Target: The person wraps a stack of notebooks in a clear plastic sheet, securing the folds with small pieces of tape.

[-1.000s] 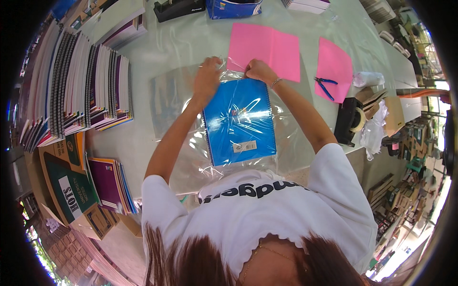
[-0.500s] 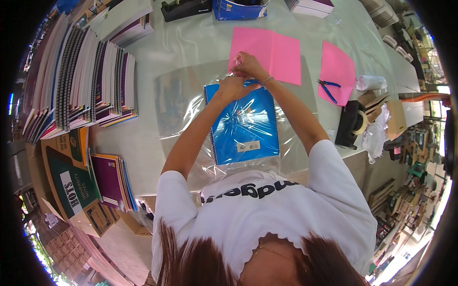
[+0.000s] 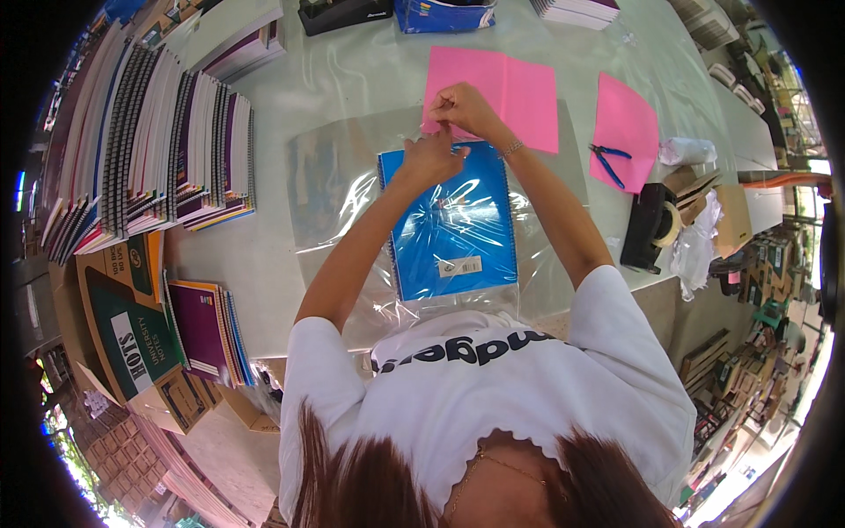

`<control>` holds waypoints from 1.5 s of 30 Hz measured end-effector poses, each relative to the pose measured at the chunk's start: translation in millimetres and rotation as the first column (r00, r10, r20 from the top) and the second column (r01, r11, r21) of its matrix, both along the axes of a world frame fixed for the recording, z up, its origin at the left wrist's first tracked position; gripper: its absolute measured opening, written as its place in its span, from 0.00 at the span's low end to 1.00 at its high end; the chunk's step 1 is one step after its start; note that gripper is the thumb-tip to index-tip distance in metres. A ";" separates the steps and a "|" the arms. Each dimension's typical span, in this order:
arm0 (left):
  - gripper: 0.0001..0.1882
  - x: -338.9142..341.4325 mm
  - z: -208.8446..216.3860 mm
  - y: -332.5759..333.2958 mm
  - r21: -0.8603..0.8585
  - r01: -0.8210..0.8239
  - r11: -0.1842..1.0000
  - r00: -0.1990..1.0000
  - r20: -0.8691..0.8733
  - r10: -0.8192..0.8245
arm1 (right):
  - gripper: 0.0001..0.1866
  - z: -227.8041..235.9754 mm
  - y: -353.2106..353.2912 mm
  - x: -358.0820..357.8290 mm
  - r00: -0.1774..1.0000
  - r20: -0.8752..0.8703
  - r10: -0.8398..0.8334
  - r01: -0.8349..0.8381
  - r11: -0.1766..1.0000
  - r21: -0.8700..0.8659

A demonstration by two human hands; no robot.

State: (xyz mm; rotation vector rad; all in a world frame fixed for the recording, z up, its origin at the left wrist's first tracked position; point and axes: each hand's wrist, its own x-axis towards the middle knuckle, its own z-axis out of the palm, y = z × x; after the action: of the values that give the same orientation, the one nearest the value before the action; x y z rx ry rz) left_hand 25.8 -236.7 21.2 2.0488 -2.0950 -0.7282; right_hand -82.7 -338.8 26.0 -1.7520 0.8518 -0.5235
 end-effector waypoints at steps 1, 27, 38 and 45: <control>0.27 2.1 8.3 2.8 0.028 0.045 0.999 0.999 0.024 -0.046 | 0.05 5.2 5.2 -6.6 1.000 -0.016 -0.014 0.012 0.997 -0.071; 0.25 74.1 1.1 -25.2 0.367 0.233 0.901 0.874 -0.485 -0.028 | 0.10 11.6 36.6 -33.2 0.999 -0.011 -0.040 0.038 0.995 -0.089; 0.15 71.0 16.3 -16.7 0.119 0.264 0.957 0.793 -0.592 -0.145 | 0.19 19.7 51.3 -75.4 0.978 -0.201 0.064 -0.048 0.995 0.084; 0.11 50.6 31.5 -9.0 -0.235 0.594 0.769 0.794 0.019 -0.608 | 0.13 6.0 122.1 -134.1 0.762 0.118 -0.637 0.535 0.515 -0.669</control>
State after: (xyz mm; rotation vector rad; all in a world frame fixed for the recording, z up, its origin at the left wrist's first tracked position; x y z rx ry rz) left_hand 76.4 -245.7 52.7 1.2006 -2.6744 -0.5563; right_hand -216.8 -216.6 32.0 -2.1387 1.5302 -1.3191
